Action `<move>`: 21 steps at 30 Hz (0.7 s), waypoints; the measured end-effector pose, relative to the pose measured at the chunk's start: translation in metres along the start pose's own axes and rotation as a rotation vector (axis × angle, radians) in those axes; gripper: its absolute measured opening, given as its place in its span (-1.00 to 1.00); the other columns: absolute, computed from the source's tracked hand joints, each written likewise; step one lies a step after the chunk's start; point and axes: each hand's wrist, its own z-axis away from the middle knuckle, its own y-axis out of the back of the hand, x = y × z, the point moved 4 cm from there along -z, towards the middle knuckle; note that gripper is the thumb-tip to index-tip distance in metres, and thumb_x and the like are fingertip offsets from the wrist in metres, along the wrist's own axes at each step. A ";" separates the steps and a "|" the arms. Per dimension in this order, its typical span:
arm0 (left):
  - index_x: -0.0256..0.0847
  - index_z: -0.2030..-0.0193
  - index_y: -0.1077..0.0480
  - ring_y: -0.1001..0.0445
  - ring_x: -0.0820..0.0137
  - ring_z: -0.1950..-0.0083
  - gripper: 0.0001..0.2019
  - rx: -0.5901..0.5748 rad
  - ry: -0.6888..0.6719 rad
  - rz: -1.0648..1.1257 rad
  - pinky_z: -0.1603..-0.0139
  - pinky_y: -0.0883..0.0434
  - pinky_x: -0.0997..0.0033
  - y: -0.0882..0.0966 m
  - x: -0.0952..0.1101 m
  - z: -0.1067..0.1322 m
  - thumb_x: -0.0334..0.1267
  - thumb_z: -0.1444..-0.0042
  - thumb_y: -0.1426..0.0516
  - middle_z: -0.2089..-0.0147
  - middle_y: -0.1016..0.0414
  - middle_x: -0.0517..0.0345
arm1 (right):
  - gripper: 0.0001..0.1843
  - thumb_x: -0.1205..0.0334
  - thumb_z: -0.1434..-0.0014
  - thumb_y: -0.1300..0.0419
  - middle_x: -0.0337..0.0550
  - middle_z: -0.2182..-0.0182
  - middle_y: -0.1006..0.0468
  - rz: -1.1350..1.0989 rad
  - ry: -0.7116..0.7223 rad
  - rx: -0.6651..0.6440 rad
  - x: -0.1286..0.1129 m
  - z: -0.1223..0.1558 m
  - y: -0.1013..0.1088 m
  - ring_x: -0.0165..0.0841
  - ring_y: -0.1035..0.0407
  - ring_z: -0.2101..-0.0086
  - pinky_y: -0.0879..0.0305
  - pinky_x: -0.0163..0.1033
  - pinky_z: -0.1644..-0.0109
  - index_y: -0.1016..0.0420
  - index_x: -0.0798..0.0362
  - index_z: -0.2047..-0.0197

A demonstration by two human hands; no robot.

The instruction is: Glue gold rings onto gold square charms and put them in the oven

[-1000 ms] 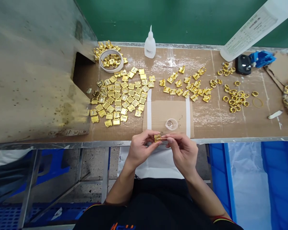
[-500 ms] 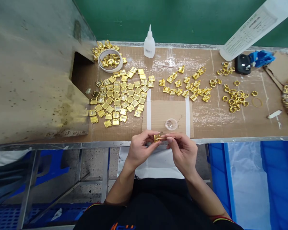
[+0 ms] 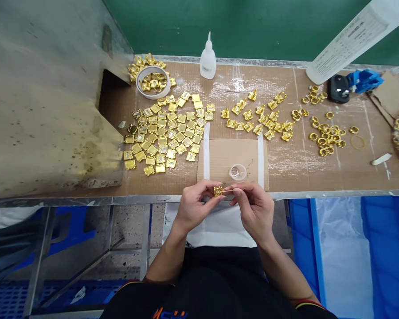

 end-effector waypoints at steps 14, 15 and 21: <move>-0.24 0.12 -0.59 -0.66 0.39 0.39 -0.79 0.000 -0.003 -0.002 0.37 -0.59 0.52 0.000 0.001 0.000 -0.22 -0.15 -0.39 0.34 -0.68 0.09 | -0.82 0.10 -0.42 -0.24 -0.17 0.35 -0.74 -0.019 -0.027 0.005 0.004 0.000 0.000 -0.30 -0.68 0.40 -0.65 -0.28 0.42 -0.56 -0.02 0.20; -0.24 0.12 -0.59 -0.66 0.39 0.39 -0.80 0.001 -0.007 0.000 0.37 -0.59 0.52 0.000 0.001 0.000 -0.23 -0.14 -0.39 0.33 -0.68 0.09 | -0.83 0.11 -0.42 -0.24 -0.17 0.35 -0.73 -0.023 -0.021 0.005 0.003 0.000 0.000 -0.30 -0.68 0.40 -0.65 -0.28 0.42 -0.56 -0.02 0.20; -0.24 0.12 -0.60 -0.67 0.38 0.38 -0.80 0.002 -0.003 0.014 0.34 -0.61 0.50 -0.001 0.000 0.000 -0.24 -0.14 -0.39 0.32 -0.69 0.08 | -0.82 0.12 -0.41 -0.24 -0.15 0.32 -0.74 -0.002 -0.016 -0.007 0.002 0.000 -0.001 -0.34 -0.64 0.44 -0.64 -0.28 0.43 -0.58 -0.01 0.22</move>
